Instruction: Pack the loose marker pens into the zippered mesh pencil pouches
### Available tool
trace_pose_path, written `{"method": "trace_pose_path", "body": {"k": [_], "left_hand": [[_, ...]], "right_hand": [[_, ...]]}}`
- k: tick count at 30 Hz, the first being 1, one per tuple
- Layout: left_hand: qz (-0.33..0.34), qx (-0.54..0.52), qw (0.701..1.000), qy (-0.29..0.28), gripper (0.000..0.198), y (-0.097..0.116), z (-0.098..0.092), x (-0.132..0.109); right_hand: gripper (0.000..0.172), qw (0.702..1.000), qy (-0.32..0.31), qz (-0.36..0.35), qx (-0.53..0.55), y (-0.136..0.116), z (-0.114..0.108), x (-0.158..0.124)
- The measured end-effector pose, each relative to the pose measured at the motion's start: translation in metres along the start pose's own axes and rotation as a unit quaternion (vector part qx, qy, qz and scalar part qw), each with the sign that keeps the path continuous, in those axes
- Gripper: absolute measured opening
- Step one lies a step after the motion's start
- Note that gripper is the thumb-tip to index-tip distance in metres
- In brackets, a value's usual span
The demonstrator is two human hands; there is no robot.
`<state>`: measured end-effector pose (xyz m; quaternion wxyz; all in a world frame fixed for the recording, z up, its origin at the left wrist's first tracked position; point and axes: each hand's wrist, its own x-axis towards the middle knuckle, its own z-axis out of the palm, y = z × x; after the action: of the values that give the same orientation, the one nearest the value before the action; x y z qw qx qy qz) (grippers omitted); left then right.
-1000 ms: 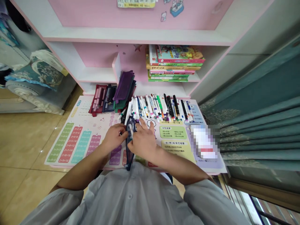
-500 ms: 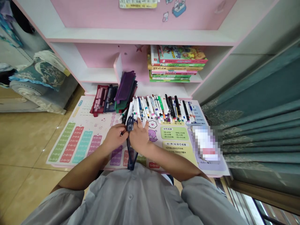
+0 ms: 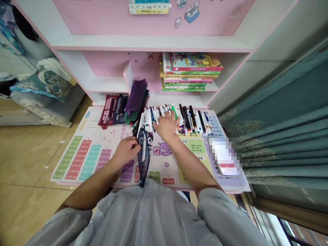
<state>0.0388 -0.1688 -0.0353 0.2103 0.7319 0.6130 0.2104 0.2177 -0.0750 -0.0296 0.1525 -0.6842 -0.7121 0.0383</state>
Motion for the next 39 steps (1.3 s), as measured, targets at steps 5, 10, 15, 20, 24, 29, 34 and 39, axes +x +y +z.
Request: {"method": "trace_pose_path", "body": {"k": [5, 10, 15, 20, 24, 29, 34, 39], "left_hand": [[0.000, -0.001, 1.000, 0.002, 0.025, -0.002, 0.000, 0.001], [-0.003, 0.001, 1.000, -0.002, 0.027, -0.002, 0.001, 0.001], [-0.008, 0.000, 1.000, -0.003, 0.027, -0.001, 0.001, 0.000], [-0.008, -0.001, 1.000, -0.007, 0.027, 0.000, 0.000, 0.001], [-0.008, 0.001, 1.000, -0.003, 0.028, 0.000, -0.001, 0.001], [-0.003, 0.002, 1.000, -0.003, 0.029, -0.001, 0.000, 0.001], [-0.002, -0.002, 1.000, -0.005, 0.025, -0.002, 0.001, 0.001], [-0.004, -0.023, 1.000, 0.007, 0.021, -0.004, 0.002, 0.000]], "right_hand": [[0.035, 0.999, -0.018, 0.003, -0.047, -0.001, 0.021, 0.006], [0.041, 0.998, 0.013, -0.003, -0.069, -0.003, 0.029, 0.004], [0.036, 0.996, 0.035, -0.004, -0.082, -0.002, 0.030, 0.005], [0.040, 0.995, 0.018, -0.002, -0.093, 0.000, 0.030, 0.007], [0.043, 0.996, -0.012, -0.017, -0.092, 0.001, 0.031, 0.007], [0.035, 0.998, -0.017, -0.036, -0.051, -0.003, 0.017, 0.001], [0.016, 0.997, 0.007, -0.067, 0.048, -0.011, -0.027, -0.027], [0.017, 0.982, -0.039, -0.165, 0.086, -0.019, -0.072, -0.072]]}}
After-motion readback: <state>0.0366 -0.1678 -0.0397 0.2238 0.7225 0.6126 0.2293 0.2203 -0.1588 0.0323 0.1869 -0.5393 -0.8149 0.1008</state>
